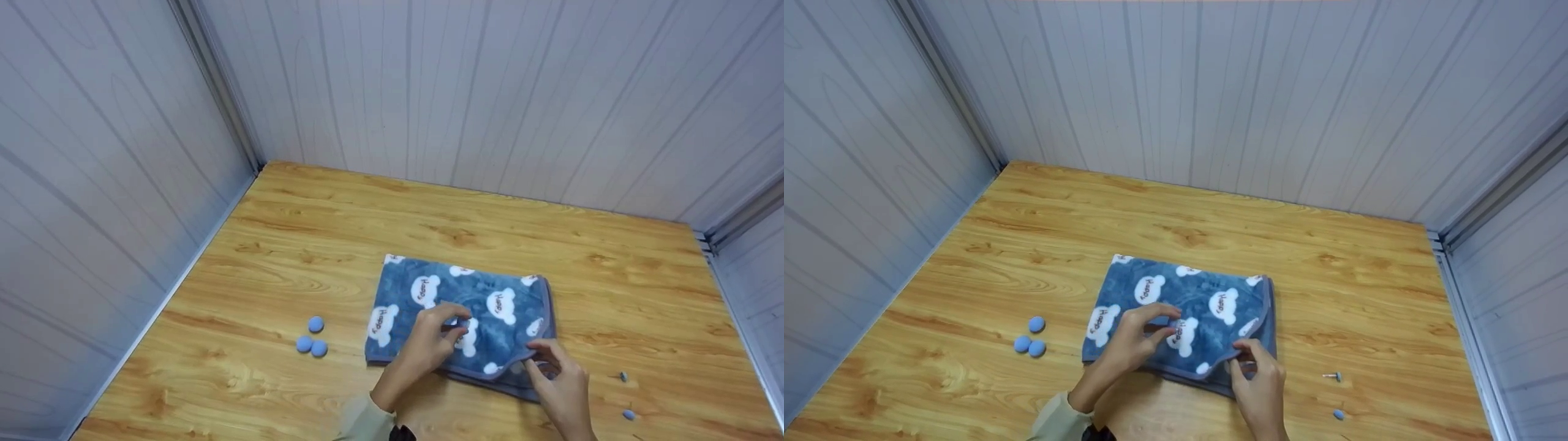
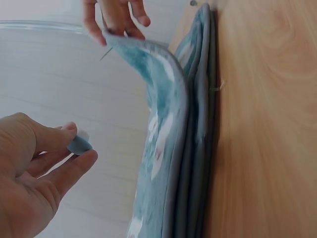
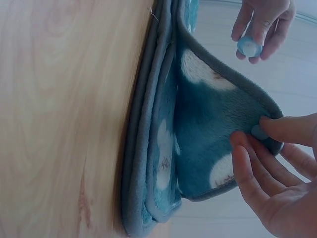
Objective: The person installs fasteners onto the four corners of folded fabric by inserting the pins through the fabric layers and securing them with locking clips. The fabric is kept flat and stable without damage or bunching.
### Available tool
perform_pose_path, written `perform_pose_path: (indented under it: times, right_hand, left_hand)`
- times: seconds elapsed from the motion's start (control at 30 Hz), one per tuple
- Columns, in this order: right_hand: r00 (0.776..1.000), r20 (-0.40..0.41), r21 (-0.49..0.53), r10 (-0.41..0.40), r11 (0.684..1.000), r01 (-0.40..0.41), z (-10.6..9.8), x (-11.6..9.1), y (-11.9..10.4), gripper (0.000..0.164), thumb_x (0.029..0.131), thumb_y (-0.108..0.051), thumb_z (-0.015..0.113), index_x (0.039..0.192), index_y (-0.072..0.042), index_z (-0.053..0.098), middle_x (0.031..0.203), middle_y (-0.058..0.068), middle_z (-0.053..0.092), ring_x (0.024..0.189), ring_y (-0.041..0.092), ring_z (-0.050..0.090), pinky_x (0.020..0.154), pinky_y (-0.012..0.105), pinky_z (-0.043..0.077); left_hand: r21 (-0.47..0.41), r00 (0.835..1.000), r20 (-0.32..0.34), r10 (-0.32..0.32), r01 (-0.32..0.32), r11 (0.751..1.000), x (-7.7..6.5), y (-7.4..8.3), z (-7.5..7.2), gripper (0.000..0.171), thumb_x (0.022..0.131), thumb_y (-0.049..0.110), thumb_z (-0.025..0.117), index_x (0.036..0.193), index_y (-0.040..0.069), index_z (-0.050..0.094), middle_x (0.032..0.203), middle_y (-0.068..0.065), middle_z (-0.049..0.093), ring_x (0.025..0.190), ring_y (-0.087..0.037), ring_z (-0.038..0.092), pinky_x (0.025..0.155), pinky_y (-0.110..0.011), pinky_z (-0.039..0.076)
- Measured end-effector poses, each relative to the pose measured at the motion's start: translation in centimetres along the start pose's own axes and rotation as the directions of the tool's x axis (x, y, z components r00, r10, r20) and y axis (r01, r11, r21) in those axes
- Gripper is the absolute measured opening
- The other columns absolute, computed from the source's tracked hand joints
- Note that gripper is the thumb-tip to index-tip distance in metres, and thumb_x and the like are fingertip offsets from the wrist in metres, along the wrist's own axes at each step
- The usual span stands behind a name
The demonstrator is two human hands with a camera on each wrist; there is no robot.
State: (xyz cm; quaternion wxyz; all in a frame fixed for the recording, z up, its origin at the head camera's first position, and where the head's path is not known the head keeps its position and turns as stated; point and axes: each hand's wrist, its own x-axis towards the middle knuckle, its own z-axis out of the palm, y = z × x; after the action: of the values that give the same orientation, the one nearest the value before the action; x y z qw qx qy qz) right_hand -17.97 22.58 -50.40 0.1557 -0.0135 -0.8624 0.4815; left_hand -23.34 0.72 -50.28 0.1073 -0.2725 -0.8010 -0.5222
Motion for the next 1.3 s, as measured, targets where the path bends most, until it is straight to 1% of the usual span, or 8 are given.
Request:
perform_pose_path:
  times: [0.13, 0.37, 0.57, 0.7, 0.83, 0.9, 1.1, 1.3]
  right_hand:
    - [1.000, 0.014, -0.034, 0.025, 0.999, -0.024, 0.0, 0.1, -0.2, 0.028, 0.073, 0.011, 0.072, 0.095, -0.006, 0.067, 0.088, 0.004, 0.070, 0.075, 0.009, 0.064, 0.062, 0.020, 0.051]
    - [1.000, 0.001, -0.034, -0.007, 0.999, 0.007, -0.1, 0.0, -0.3, 0.031, 0.073, 0.012, 0.071, 0.098, -0.005, 0.067, 0.088, 0.007, 0.070, 0.072, 0.012, 0.065, 0.060, 0.019, 0.051]
    - [1.000, 0.007, -0.042, 0.025, 0.999, -0.025, 0.0, 0.1, -0.4, 0.032, 0.073, 0.011, 0.073, 0.100, -0.006, 0.066, 0.089, 0.007, 0.070, 0.071, 0.009, 0.064, 0.060, 0.022, 0.051]
    - [0.999, 0.014, -0.042, 0.040, 0.998, -0.039, 0.1, 0.1, -0.4, 0.032, 0.073, 0.010, 0.074, 0.100, -0.007, 0.066, 0.090, 0.007, 0.070, 0.070, 0.009, 0.064, 0.058, 0.023, 0.051]
    - [0.999, 0.017, -0.045, 0.027, 0.999, -0.026, 0.1, 0.1, -0.5, 0.032, 0.072, 0.010, 0.074, 0.099, -0.006, 0.066, 0.090, 0.008, 0.071, 0.070, 0.009, 0.064, 0.058, 0.023, 0.051]
    - [1.000, 0.021, -0.045, 0.019, 0.999, -0.018, 0.1, 0.1, -0.6, 0.032, 0.072, 0.011, 0.074, 0.098, -0.005, 0.066, 0.091, 0.009, 0.071, 0.070, 0.009, 0.064, 0.058, 0.024, 0.051]
    - [1.000, 0.027, -0.038, 0.004, 0.999, -0.003, 0.1, 0.2, -0.7, 0.033, 0.071, 0.012, 0.073, 0.099, -0.004, 0.066, 0.090, 0.009, 0.071, 0.069, 0.009, 0.064, 0.058, 0.024, 0.052]
    - [0.998, -0.005, -0.010, -0.057, 0.998, 0.057, 0.3, 0.2, -0.5, 0.032, 0.069, 0.014, 0.074, 0.097, -0.001, 0.067, 0.083, 0.006, 0.071, 0.066, 0.007, 0.063, 0.055, 0.020, 0.049]
  left_hand:
    - [-0.007, 1.000, 0.005, 0.026, -0.026, 1.000, 0.2, 0.3, 0.6, 0.022, 0.083, -0.008, 0.066, 0.101, 0.004, 0.067, 0.102, -0.007, 0.067, 0.098, -0.010, 0.062, 0.076, -0.016, 0.050]
    - [-0.023, 0.999, 0.027, 0.038, -0.038, 0.999, 0.6, 0.6, 1.3, 0.020, 0.084, -0.004, 0.066, 0.101, 0.007, 0.067, 0.102, -0.005, 0.066, 0.096, -0.007, 0.062, 0.074, -0.014, 0.049]
    - [-0.025, 0.998, 0.035, 0.059, -0.058, 0.998, 0.8, 0.9, 1.8, 0.021, 0.084, -0.005, 0.066, 0.101, 0.007, 0.068, 0.101, -0.004, 0.067, 0.093, -0.008, 0.063, 0.072, -0.012, 0.048]
    - [-0.043, 0.998, 0.040, 0.045, -0.044, 0.998, 0.9, 1.0, 2.1, 0.022, 0.084, -0.008, 0.064, 0.101, 0.006, 0.067, 0.100, -0.007, 0.068, 0.093, -0.009, 0.064, 0.072, -0.012, 0.048]
    - [-0.059, 0.998, 0.056, 0.015, -0.012, 0.998, 1.0, 1.2, 2.5, 0.023, 0.085, -0.008, 0.063, 0.102, 0.006, 0.067, 0.101, -0.006, 0.067, 0.095, -0.009, 0.063, 0.074, -0.012, 0.048]
    - [-0.056, 0.998, 0.058, 0.016, -0.012, 0.998, 1.0, 1.3, 2.6, 0.023, 0.085, -0.008, 0.063, 0.102, 0.007, 0.067, 0.101, -0.005, 0.067, 0.095, -0.009, 0.063, 0.074, -0.012, 0.048]
    - [-0.027, 0.997, 0.048, 0.060, -0.058, 0.998, 1.2, 1.6, 3.1, 0.023, 0.084, -0.007, 0.064, 0.102, 0.007, 0.067, 0.099, -0.003, 0.067, 0.092, -0.010, 0.064, 0.073, -0.011, 0.048]
    - [-0.036, 0.996, 0.058, 0.071, -0.069, 0.997, 1.3, 1.8, 3.8, 0.021, 0.085, -0.006, 0.064, 0.102, 0.007, 0.067, 0.099, -0.003, 0.068, 0.093, -0.005, 0.062, 0.075, -0.012, 0.047]
